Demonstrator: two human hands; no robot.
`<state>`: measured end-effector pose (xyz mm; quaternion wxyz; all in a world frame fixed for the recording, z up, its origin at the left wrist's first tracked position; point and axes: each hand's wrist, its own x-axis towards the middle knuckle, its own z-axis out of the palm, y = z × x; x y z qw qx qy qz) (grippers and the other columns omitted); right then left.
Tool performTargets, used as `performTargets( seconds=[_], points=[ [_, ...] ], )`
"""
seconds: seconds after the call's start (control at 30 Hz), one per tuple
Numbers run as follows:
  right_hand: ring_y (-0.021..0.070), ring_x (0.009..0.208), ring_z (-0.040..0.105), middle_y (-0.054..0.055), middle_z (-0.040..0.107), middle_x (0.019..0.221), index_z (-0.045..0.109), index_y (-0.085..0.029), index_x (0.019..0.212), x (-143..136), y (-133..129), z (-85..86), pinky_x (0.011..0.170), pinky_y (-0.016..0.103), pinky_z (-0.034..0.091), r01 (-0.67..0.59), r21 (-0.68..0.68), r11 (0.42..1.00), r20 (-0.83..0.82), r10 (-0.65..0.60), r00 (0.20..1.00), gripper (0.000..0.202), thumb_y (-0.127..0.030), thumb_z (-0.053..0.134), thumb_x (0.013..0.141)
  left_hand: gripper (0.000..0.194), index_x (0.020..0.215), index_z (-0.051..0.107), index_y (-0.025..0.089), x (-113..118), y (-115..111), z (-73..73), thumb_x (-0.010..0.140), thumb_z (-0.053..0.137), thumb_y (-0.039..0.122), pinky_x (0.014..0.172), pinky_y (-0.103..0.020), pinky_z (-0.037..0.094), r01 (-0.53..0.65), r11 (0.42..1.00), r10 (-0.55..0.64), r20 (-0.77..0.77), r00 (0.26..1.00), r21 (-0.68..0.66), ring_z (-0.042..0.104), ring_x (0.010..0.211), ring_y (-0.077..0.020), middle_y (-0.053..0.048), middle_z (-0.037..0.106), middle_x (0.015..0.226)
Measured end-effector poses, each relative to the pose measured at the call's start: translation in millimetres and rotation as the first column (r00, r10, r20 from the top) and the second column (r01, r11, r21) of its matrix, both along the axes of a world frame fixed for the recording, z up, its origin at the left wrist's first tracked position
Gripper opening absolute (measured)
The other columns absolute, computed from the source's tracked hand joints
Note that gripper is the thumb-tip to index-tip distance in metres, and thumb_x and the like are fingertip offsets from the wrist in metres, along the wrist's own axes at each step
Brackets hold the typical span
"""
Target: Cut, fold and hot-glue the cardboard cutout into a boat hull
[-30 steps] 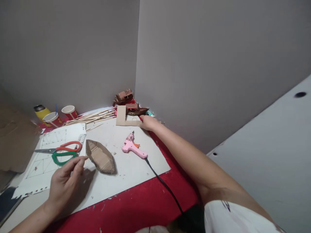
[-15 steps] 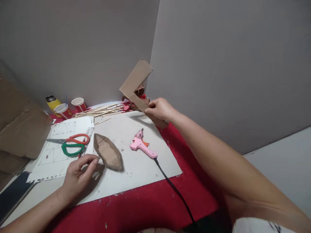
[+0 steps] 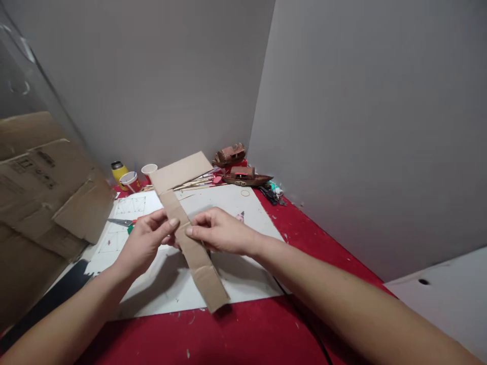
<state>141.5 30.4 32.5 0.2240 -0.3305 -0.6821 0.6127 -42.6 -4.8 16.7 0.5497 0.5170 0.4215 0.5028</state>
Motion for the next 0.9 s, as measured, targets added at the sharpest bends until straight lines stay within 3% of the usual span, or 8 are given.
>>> performTargets(
  seconds=[0.1, 0.2, 0.27, 0.37, 0.5, 0.57, 0.73, 0.9],
  points=[
    [0.0054, 0.04, 0.038, -0.004, 0.053, 0.052, 0.064, -0.016, 0.069, 1.6, 3.0, -4.5, 0.039, 0.019, 0.027, 0.037, 0.034, 0.999, 0.02, -0.037, 0.999, 0.031, -0.044, 0.062, 0.083, 0.034, 0.099, 0.072, 0.015, -6.7, 5.2, -2.2, 0.075, 0.075, 0.038, 0.059, -0.028, 0.053, -0.025, 1.0, 0.025, 0.028, 0.999, -0.005, 0.063, 0.064, -0.0147, -0.007, 0.073, 0.086],
    [0.0045, 0.039, 0.038, -0.001, 0.064, 0.065, 0.066, -0.017, 0.079, 13.2, 16.1, -16.0, 0.039, 0.019, 0.028, 0.22, 0.016, 0.975, -0.114, -0.217, 0.969, 0.032, -0.049, 0.065, 0.082, 0.034, 0.102, 0.072, 0.016, -13.7, 9.0, -7.9, 0.076, 0.075, 0.037, 0.06, -0.026, 0.052, -0.008, 1.0, 0.008, 0.027, 1.0, -0.001, 0.064, 0.069, -0.0155, -0.007, 0.073, 0.084],
    [0.0042, 0.036, 0.033, -0.006, 0.051, 0.048, 0.061, -0.017, 0.069, 22.8, 27.2, -25.1, 0.036, 0.018, 0.024, 0.384, -0.035, 0.923, -0.221, -0.382, 0.897, 0.039, -0.054, 0.069, 0.078, 0.034, 0.102, 0.072, 0.015, -15.4, 10.9, -12.2, 0.076, 0.075, 0.037, 0.058, -0.025, 0.051, 0.002, 1.0, -0.002, 0.014, 1.0, -0.011, 0.063, 0.067, -0.0148, -0.005, 0.071, 0.079],
    [0.0035, 0.033, 0.025, -0.01, 0.035, 0.038, 0.048, -0.018, 0.056, 33.2, 38.0, -34.8, 0.035, 0.017, 0.021, 0.473, -0.033, 0.881, -0.305, -0.459, 0.834, 0.054, -0.066, 0.063, 0.077, 0.033, 0.094, 0.072, 0.014, -11.6, 11.1, -19.4, 0.073, 0.078, 0.04, 0.057, -0.023, 0.05, -0.009, 0.999, 0.01, 0.022, 1.0, -0.038, 0.06, 0.061, -0.0128, -0.002, 0.066, 0.069],
    [0.0064, 0.041, 0.043, -0.004, 0.058, 0.06, 0.059, -0.018, 0.077, 32.7, 32.4, -36.7, 0.037, 0.019, 0.034, 0.412, -0.082, 0.908, -0.337, -0.414, 0.846, 0.045, -0.061, 0.07, 0.074, 0.034, 0.085, 0.07, 0.014, 2.1, 4.1, -31.2, 0.071, 0.079, 0.043, 0.053, -0.021, 0.046, -0.006, 0.999, 0.009, 0.047, 0.999, -0.05, 0.056, 0.055, -0.0095, -0.002, 0.066, 0.068],
    [0.0079, 0.043, 0.047, -0.001, 0.062, 0.067, 0.064, -0.017, 0.086, 28.2, 25.9, -34.6, 0.037, 0.02, 0.038, 0.368, -0.127, 0.921, -0.339, -0.388, 0.857, 0.044, -0.059, 0.07, 0.076, 0.035, 0.08, 0.069, 0.013, 9.7, -1.4, -36.5, 0.07, 0.08, 0.044, 0.05, -0.02, 0.043, 0.035, 0.998, -0.033, 0.045, 0.998, -0.052, 0.053, 0.049, -0.0081, -0.001, 0.064, 0.062],
    [0.0086, 0.035, 0.043, -0.002, 0.055, 0.047, 0.067, -0.014, 0.067, 20.7, 18.2, -30.1, 0.036, 0.023, 0.036, 0.414, -0.148, 0.898, -0.361, -0.439, 0.823, 0.046, -0.059, 0.069, 0.076, 0.037, 0.074, 0.068, 0.012, 16.8, -9.4, -36.4, 0.071, 0.078, 0.048, 0.051, -0.021, 0.043, 0.156, 0.985, -0.155, 0.031, 0.987, -0.074, 0.056, 0.048, -0.0095, -0.002, 0.064, 0.057],
    [0.009, 0.036, 0.044, 0.0, 0.055, 0.042, 0.067, -0.014, 0.06, 25.2, 11.2, -33.7, 0.042, 0.024, 0.036, 0.361, -0.082, 0.929, -0.279, -0.37, 0.886, 0.048, -0.06, 0.068, 0.077, 0.04, 0.094, 0.07, 0.014, 7.8, -7.0, -23.6, 0.073, 0.076, 0.047, 0.058, -0.025, 0.05, 0.057, 0.995, -0.048, 0.097, 0.994, -0.088, 0.063, 0.058, -0.0135, -0.004, 0.07, 0.072]
  ],
)
